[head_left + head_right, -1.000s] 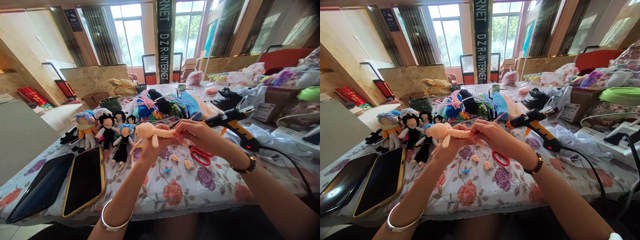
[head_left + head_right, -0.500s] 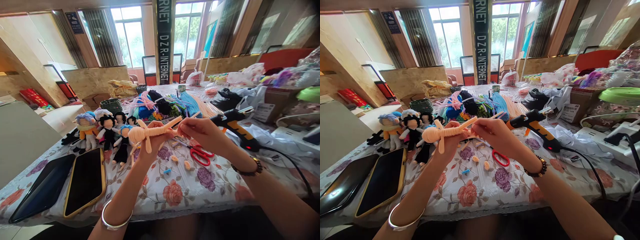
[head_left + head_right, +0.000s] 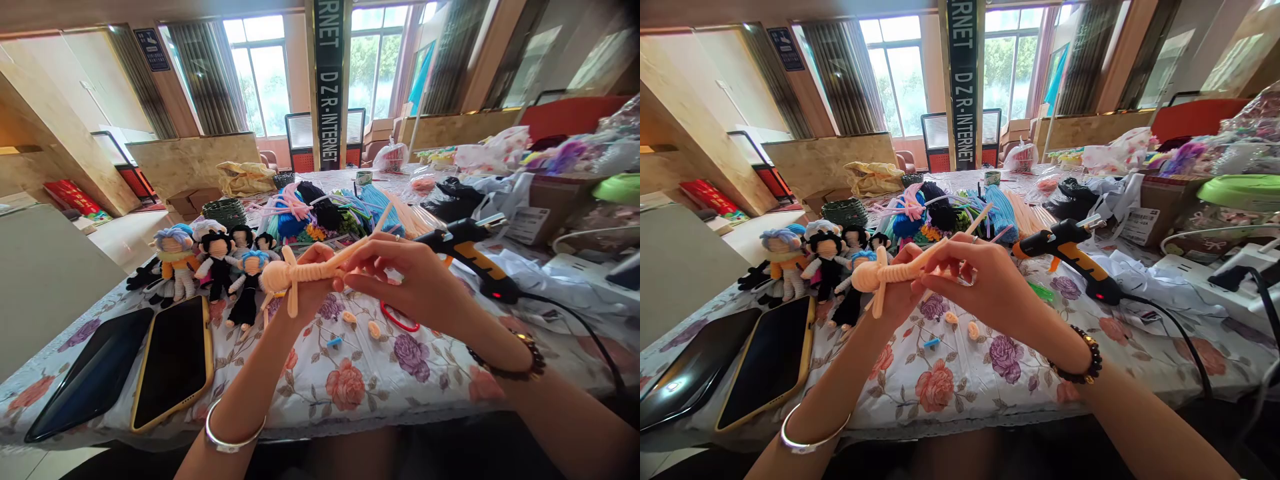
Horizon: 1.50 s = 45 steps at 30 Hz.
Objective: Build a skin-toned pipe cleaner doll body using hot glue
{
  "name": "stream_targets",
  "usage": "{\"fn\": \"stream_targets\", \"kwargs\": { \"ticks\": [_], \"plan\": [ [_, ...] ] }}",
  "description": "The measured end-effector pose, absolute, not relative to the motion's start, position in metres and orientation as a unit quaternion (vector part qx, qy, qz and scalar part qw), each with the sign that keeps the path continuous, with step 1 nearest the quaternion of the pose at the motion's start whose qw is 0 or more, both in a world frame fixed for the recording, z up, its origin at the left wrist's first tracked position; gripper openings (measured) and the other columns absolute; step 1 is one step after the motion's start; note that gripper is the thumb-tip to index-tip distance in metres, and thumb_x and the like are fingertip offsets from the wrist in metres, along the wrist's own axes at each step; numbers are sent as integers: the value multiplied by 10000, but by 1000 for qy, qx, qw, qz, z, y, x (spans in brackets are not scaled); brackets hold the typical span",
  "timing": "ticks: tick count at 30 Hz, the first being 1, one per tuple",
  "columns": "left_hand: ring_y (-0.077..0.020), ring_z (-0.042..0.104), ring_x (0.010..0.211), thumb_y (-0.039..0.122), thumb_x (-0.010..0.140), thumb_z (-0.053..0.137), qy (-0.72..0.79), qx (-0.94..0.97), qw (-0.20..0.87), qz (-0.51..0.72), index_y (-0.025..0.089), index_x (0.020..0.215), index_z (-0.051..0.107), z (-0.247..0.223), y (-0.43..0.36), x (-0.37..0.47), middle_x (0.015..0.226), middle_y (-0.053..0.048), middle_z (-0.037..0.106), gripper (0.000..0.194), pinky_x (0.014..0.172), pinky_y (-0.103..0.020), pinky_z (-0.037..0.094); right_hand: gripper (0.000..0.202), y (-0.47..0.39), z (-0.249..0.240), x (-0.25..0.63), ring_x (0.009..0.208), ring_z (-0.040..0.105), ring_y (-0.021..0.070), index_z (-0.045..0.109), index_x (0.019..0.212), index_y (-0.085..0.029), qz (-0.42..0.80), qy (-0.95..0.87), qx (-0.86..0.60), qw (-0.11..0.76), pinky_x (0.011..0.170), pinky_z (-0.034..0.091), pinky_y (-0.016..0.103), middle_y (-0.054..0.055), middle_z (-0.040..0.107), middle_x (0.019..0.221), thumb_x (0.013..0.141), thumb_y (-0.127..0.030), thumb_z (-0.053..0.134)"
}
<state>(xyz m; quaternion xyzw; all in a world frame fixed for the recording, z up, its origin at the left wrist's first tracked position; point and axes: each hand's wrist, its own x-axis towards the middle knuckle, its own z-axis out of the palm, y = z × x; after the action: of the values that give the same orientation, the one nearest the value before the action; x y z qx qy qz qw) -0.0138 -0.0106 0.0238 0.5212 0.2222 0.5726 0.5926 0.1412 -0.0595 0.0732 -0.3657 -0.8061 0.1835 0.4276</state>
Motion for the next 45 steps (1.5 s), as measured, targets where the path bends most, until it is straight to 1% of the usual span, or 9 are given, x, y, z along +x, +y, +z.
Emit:
{"fn": "stream_targets", "kwargs": {
  "ticks": [5,8,11,17,21,32,38,42,45],
  "plan": [
    [-121,527,575,392,489,809,220,529,594,565,200,651,522,20,-10,-15,620,24,550,381,517,-261,394,151,-60,68,136,695,516,124,714,858,-225,220,-789,-369,440,578,434,263,28,617,803,784,-334,639],
    [-129,529,557,402,507,801,215,528,598,563,205,640,528,21,-12,-13,612,14,565,362,489,-264,398,140,-59,65,136,793,548,157,730,840,-237,244,-787,-351,445,642,467,288,35,645,825,773,-332,653],
    [-134,549,554,447,497,793,214,520,608,561,201,642,516,23,-13,-12,606,20,578,397,477,-258,414,145,-58,63,136,827,562,173,739,852,-253,252,-784,-334,458,659,487,302,39,654,837,753,-337,675],
    [-110,566,570,356,504,812,200,501,635,553,182,647,526,20,-12,-12,643,38,566,364,512,-243,458,141,-57,63,140,796,572,179,747,849,-273,243,-796,-327,448,633,497,312,43,659,795,743,-340,684],
    [-103,553,581,325,534,803,208,494,641,550,183,634,545,18,-11,-14,673,29,560,311,501,-235,449,157,-55,63,142,789,573,178,748,860,-275,249,-803,-326,433,633,497,314,40,659,770,738,-352,684],
    [-89,561,606,300,504,819,217,484,649,545,168,654,535,16,-10,-15,681,40,569,347,509,-205,421,160,-55,61,141,857,569,185,745,862,-266,260,-787,-333,449,681,511,330,45,667,853,741,-350,683],
    [-94,546,592,319,502,817,211,486,646,550,169,647,533,17,-11,-12,646,34,572,352,490,-202,409,115,-54,61,140,822,568,177,749,821,-270,227,-791,-343,452,666,507,319,34,661,787,736,-316,687],
    [-75,526,566,335,493,822,208,484,647,551,162,626,523,20,-13,-11,608,36,562,370,490,-182,405,116,-57,64,138,792,577,163,743,810,-234,245,-781,-359,449,655,498,293,32,667,784,771,-277,643],
    [-44,501,523,252,442,846,203,485,651,548,160,628,513,24,-13,-12,581,54,561,393,480,-152,385,168,-58,68,139,761,590,134,715,825,-205,287,-770,-348,452,633,487,253,27,670,863,820,-298,575]
  ]
}}
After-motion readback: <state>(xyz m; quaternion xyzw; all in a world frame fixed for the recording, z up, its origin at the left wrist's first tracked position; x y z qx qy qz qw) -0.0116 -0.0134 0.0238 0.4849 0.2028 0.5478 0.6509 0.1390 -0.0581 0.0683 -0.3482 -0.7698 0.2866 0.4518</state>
